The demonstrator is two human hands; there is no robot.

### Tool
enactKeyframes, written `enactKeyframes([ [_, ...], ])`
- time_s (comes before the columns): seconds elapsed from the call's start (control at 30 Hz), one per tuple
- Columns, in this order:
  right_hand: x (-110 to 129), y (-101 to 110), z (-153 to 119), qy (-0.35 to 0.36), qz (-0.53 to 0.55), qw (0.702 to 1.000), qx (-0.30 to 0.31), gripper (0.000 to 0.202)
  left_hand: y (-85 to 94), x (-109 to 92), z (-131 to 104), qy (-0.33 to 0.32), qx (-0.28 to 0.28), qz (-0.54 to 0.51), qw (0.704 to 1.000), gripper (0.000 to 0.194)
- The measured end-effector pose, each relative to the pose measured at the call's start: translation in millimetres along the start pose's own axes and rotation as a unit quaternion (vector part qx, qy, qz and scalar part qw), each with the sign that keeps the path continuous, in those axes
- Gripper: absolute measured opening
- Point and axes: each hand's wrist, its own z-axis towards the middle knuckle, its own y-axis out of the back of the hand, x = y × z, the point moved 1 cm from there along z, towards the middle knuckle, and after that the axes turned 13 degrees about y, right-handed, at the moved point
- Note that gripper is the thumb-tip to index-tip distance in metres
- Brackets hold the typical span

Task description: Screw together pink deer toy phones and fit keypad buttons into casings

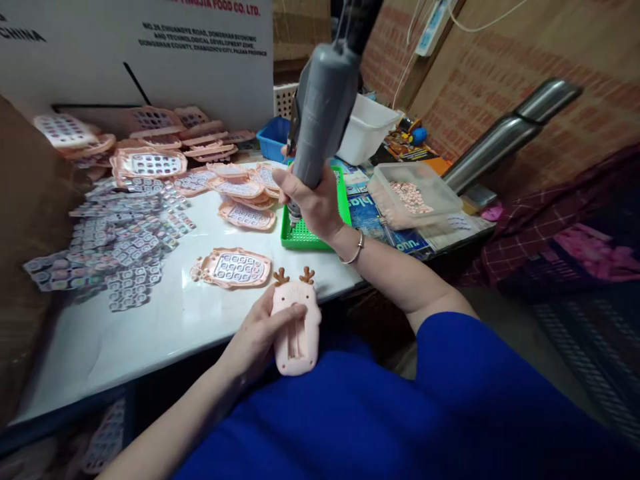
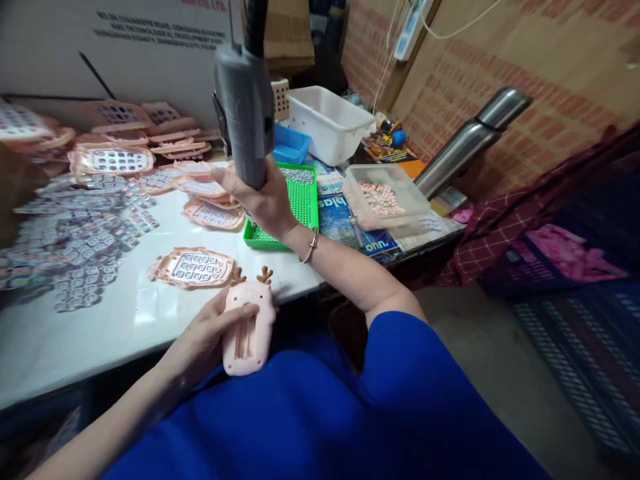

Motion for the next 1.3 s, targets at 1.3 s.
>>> enactKeyframes([
  [1.3,61.3,-11.4,-40.3,-0.024,0.147,0.985,0.082,0.031,7.2,-33.7,-1.9,-0.182,-0.031,-0.257,0.949,0.037],
])
